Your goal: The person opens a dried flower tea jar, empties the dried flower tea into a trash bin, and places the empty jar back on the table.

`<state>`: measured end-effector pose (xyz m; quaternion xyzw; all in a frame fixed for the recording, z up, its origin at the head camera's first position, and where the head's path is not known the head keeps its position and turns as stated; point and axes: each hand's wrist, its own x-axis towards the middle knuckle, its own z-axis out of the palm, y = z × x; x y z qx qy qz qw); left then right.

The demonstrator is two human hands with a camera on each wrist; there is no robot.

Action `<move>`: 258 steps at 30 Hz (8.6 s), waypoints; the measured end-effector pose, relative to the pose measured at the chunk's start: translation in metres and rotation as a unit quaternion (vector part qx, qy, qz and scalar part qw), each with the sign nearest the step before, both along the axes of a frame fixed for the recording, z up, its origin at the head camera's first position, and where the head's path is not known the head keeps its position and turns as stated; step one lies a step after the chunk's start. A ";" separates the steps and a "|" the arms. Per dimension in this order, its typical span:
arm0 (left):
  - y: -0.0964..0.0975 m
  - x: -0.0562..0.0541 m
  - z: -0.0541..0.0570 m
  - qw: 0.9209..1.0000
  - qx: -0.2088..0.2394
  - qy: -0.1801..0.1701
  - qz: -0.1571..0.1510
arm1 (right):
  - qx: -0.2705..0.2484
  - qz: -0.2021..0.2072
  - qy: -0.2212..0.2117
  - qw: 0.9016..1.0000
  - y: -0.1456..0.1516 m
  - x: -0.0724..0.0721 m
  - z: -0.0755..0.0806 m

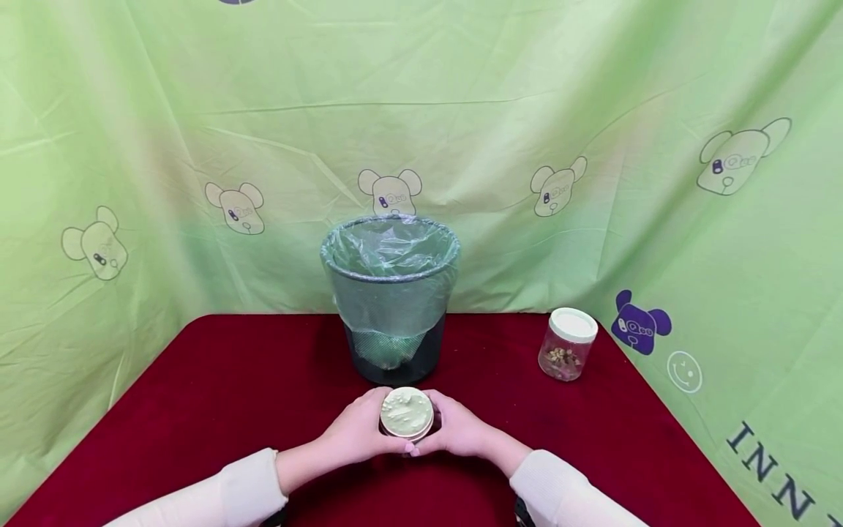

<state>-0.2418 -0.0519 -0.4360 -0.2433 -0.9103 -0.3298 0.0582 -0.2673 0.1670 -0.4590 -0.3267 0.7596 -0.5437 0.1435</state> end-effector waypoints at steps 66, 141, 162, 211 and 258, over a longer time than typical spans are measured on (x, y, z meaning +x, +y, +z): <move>-0.003 -0.003 -0.002 1.000 0.013 0.012 -0.014 | 0.011 -0.015 -0.002 1.000 0.000 0.000 0.001; -0.001 -0.012 0.004 0.999 0.014 -0.034 -0.038 | 0.002 -0.012 -0.014 1.000 -0.001 0.001 0.004; -0.001 -0.008 0.005 0.999 -0.012 -0.032 -0.013 | 0.007 -0.012 -0.001 1.000 0.000 0.000 0.001; -0.005 -0.018 0.003 0.996 0.014 -0.063 -0.068 | 0.018 -0.025 -0.007 1.000 0.000 0.002 0.004; -0.013 -0.035 0.020 0.986 -0.046 -0.029 -0.155 | 0.028 -0.029 0.003 0.999 -0.001 0.003 0.007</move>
